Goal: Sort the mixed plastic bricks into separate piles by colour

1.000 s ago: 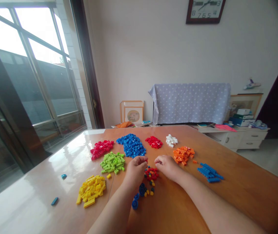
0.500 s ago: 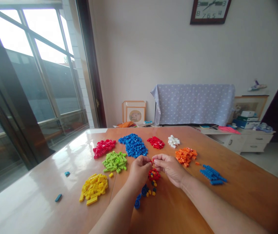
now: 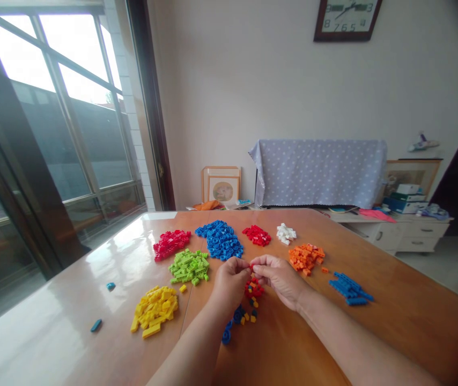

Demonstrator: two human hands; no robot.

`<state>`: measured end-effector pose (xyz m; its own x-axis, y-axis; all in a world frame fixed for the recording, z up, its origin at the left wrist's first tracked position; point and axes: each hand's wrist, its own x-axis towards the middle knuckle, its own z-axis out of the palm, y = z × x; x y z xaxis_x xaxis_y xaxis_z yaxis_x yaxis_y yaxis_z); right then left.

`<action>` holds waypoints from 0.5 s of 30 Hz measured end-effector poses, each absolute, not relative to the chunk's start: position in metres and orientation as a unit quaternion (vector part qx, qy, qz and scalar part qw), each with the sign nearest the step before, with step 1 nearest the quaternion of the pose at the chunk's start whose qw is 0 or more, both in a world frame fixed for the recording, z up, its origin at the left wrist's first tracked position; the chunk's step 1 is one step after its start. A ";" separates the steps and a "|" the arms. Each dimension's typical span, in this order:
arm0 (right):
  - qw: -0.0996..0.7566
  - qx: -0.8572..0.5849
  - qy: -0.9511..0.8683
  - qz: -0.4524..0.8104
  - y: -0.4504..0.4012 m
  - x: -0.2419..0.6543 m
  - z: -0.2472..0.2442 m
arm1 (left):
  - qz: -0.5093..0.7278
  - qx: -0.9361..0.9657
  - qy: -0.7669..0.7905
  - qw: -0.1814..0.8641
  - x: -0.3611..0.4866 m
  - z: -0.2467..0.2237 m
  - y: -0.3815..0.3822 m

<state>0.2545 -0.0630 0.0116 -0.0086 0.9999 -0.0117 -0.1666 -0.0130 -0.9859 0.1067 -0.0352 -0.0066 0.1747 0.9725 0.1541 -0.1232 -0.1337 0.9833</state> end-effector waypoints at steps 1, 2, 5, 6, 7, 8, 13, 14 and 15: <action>0.535 -0.458 -0.455 0.546 -0.063 0.254 0.012 | 0.513 0.551 0.390 0.530 0.107 -0.007 -0.035; 0.535 -0.457 -0.455 0.546 -0.063 0.254 0.011 | 0.511 0.552 0.394 0.528 0.107 -0.007 -0.035; 0.543 -0.459 -0.454 0.537 -0.062 0.253 0.009 | 0.513 0.551 0.399 0.523 0.108 -0.005 -0.036; 0.546 -0.461 -0.453 0.533 -0.062 0.252 0.008 | 0.516 0.549 0.399 0.523 0.108 -0.004 -0.037; 0.550 -0.463 -0.450 0.529 -0.061 0.251 0.007 | 0.519 0.545 0.399 0.523 0.108 -0.002 -0.038; 0.554 -0.465 -0.447 0.526 -0.062 0.249 0.007 | 0.522 0.540 0.402 0.523 0.108 -0.001 -0.039; 0.592 -0.454 -0.434 0.505 -0.065 0.238 0.008 | 0.546 0.510 0.405 0.528 0.108 0.006 -0.046; 0.600 -0.448 -0.430 0.505 -0.066 0.235 0.009 | 0.551 0.505 0.397 0.533 0.108 0.006 -0.047; 0.606 -0.441 -0.426 0.507 -0.067 0.233 0.010 | 0.554 0.501 0.390 0.539 0.108 0.006 -0.047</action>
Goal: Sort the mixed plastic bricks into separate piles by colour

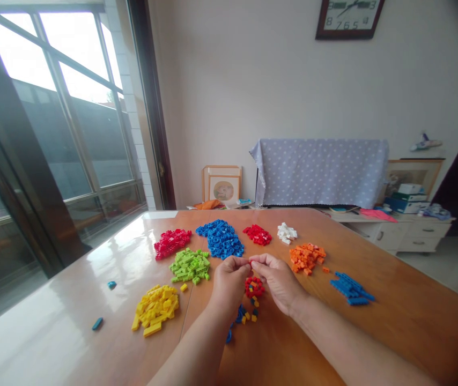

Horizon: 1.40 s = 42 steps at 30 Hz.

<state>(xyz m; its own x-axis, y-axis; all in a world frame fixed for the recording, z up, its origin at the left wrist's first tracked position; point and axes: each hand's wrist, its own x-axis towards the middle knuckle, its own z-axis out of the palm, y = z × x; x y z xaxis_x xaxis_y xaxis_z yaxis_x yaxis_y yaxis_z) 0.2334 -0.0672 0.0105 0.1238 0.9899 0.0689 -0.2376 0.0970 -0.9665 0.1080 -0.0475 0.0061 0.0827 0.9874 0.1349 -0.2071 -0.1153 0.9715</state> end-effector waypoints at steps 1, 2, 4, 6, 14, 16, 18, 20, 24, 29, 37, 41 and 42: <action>0.609 -0.435 -0.423 0.511 -0.068 0.232 0.011 | 0.556 0.496 0.383 0.546 0.108 0.006 -0.048; 0.610 -0.429 -0.421 0.516 -0.069 0.230 0.012 | 0.558 0.490 0.379 0.552 0.108 0.005 -0.048; 0.609 -0.423 -0.419 0.524 -0.069 0.228 0.013 | 0.561 0.479 0.376 0.561 0.108 0.005 -0.049; 0.608 -0.423 -0.420 0.524 -0.069 0.227 0.013 | 0.565 0.473 0.373 0.564 0.108 0.006 -0.050; 0.601 -0.428 -0.423 0.526 -0.069 0.228 0.011 | 0.573 0.450 0.392 0.561 0.110 0.012 -0.055; 0.598 -0.422 -0.421 0.535 -0.069 0.229 0.012 | 0.574 0.451 0.395 0.558 0.110 0.012 -0.056; 0.596 -0.414 -0.421 0.545 -0.069 0.228 0.011 | 0.576 0.452 0.396 0.554 0.111 0.011 -0.056; 0.596 -0.414 -0.421 0.545 -0.069 0.228 0.009 | 0.576 0.451 0.393 0.557 0.112 0.008 -0.054; 0.595 -0.436 -0.409 0.537 -0.065 0.229 0.000 | 0.548 0.461 0.386 0.581 0.111 0.003 -0.048; 0.635 -0.469 -0.335 0.514 -0.049 0.247 -0.005 | 0.566 0.453 0.452 0.520 0.096 0.006 -0.034; 0.650 -0.491 -0.321 0.483 0.022 0.280 0.025 | 0.618 0.386 0.468 0.501 0.067 0.010 -0.016; 0.660 -0.520 -0.317 0.441 0.066 0.298 0.021 | 0.626 0.346 0.474 0.514 0.063 0.014 -0.016; 0.662 -0.523 -0.321 0.431 0.075 0.302 0.017 | 0.627 0.339 0.474 0.516 0.062 0.015 -0.016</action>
<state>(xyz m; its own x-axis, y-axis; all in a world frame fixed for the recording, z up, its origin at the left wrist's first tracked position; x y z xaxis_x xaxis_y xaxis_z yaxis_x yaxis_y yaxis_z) 0.3018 0.0748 0.0170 0.4232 0.9057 -0.0251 -0.2348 0.0828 -0.9685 0.0622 -0.0165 0.0153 -0.2364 0.9696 -0.0636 -0.3260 -0.0175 0.9452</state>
